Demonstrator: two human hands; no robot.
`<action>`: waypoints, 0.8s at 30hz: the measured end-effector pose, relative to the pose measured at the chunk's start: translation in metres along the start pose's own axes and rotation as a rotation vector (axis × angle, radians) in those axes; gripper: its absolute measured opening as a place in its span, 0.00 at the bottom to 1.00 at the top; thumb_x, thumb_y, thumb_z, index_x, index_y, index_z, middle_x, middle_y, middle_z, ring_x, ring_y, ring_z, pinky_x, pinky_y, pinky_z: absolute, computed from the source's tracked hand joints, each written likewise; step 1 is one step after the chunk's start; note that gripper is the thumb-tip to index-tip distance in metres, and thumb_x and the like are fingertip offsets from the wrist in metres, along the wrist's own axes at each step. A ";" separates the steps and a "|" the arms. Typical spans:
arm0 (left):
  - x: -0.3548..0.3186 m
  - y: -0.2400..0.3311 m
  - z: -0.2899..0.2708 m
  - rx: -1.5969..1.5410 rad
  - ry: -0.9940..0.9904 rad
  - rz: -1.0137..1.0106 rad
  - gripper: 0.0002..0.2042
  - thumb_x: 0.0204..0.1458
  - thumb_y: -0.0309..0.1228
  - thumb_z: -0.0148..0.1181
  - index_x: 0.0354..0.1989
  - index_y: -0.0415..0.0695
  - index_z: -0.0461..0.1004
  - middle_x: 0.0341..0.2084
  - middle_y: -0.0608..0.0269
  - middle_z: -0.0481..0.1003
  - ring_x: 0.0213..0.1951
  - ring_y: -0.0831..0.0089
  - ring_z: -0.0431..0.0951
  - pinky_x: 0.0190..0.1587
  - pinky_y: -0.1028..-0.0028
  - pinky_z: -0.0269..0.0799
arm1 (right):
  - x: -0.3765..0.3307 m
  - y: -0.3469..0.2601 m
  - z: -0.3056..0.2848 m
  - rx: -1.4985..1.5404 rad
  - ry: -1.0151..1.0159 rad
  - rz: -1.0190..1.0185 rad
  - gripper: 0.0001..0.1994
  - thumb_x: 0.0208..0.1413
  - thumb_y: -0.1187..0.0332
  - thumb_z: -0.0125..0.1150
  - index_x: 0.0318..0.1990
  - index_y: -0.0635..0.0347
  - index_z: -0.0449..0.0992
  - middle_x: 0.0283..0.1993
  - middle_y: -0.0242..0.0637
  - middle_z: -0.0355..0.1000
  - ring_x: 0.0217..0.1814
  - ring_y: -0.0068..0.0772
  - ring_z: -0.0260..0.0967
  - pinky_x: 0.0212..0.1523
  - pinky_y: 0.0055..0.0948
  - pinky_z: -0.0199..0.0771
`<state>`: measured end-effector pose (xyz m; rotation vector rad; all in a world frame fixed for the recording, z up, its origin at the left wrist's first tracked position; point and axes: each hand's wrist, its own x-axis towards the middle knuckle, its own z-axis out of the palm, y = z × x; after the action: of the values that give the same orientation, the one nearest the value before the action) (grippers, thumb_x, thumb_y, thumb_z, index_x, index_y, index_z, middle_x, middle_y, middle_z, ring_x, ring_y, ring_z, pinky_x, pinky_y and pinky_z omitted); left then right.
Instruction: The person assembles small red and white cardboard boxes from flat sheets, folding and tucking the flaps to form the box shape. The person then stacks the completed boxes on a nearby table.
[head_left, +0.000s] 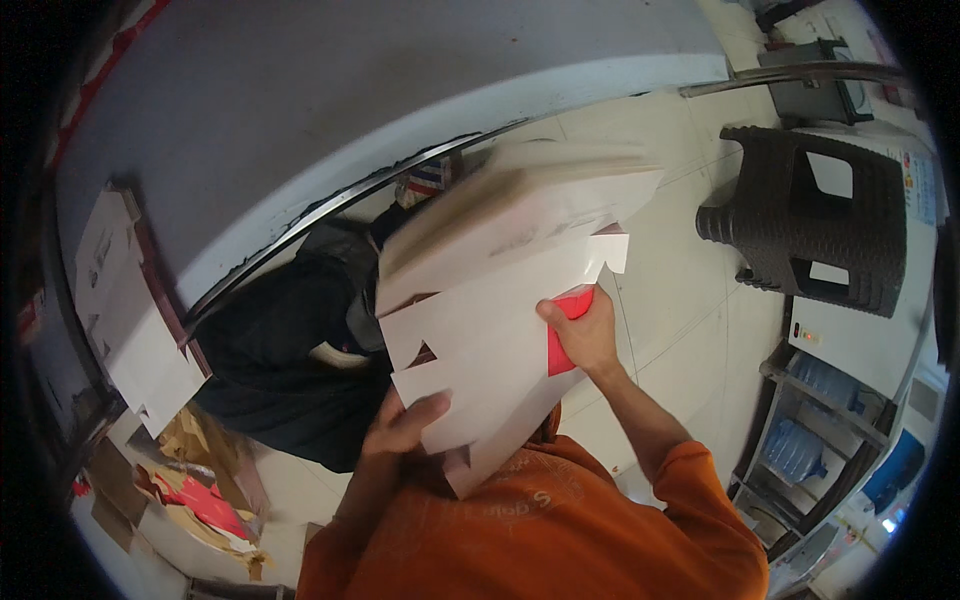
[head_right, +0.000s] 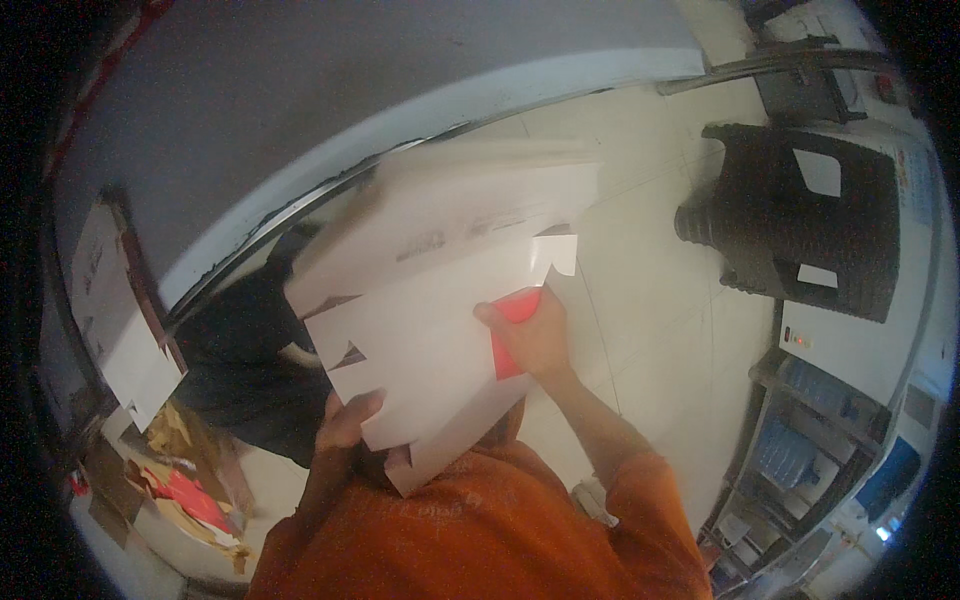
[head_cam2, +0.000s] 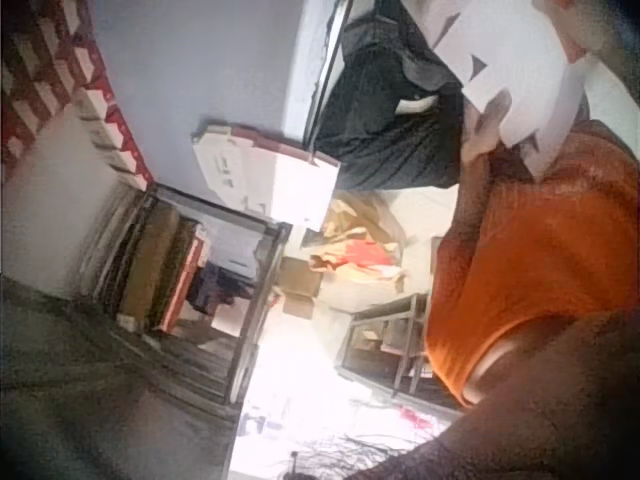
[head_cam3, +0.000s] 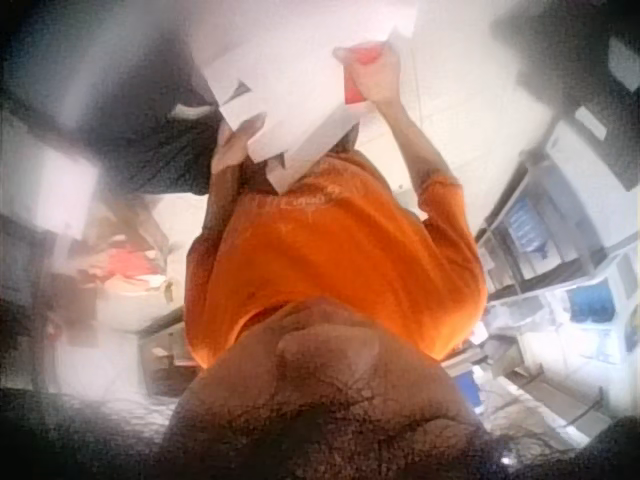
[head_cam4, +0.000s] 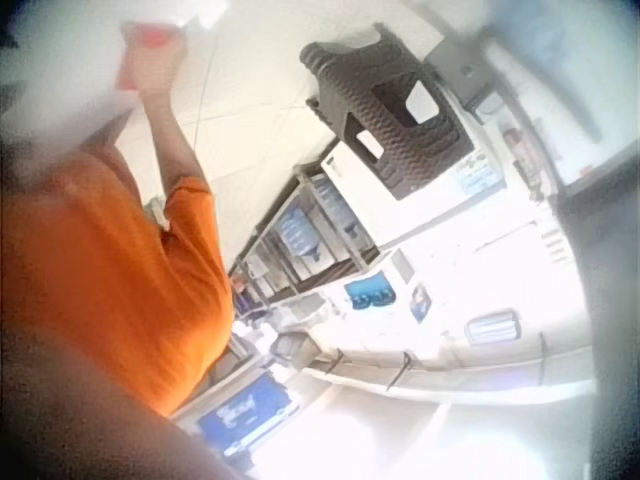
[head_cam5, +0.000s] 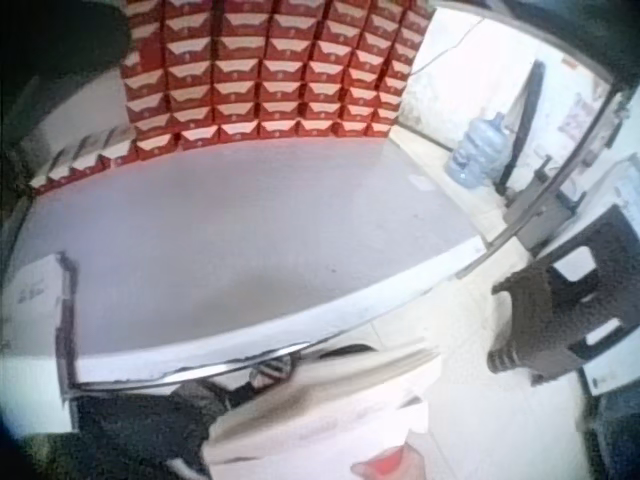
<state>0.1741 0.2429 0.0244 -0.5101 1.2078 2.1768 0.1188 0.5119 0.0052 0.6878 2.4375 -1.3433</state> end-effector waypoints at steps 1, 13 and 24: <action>0.005 -0.016 -0.012 -0.210 -0.131 0.016 0.26 0.48 0.31 0.64 0.57 0.37 0.66 0.50 0.56 0.71 0.53 0.67 0.69 0.56 0.67 0.63 | 0.001 0.004 0.005 0.004 0.049 -0.005 0.21 0.44 0.59 0.72 0.38 0.67 0.74 0.33 0.41 0.76 0.36 0.34 0.74 0.39 0.33 0.75; 0.088 0.049 -0.019 0.309 -0.045 -0.203 0.34 0.38 0.36 0.71 0.55 0.36 0.66 0.45 0.58 0.75 0.46 0.70 0.74 0.51 0.72 0.69 | -0.073 -0.005 0.000 0.738 -0.181 0.348 0.39 0.56 0.35 0.47 0.62 0.59 0.59 0.59 0.39 0.63 0.58 0.36 0.63 0.57 0.35 0.65; 0.103 0.008 0.046 1.015 0.385 -0.024 0.39 0.36 0.54 0.72 0.44 0.29 0.68 0.38 0.39 0.76 0.42 0.49 0.79 0.46 0.60 0.74 | -0.089 0.052 0.000 0.818 -0.214 0.275 0.52 0.48 0.23 0.40 0.64 0.63 0.54 0.61 0.40 0.62 0.64 0.36 0.59 0.61 0.39 0.61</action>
<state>0.0893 0.3114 -0.0073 -0.4749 2.2504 1.1921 0.2216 0.5117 0.0084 0.9407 1.5020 -2.1451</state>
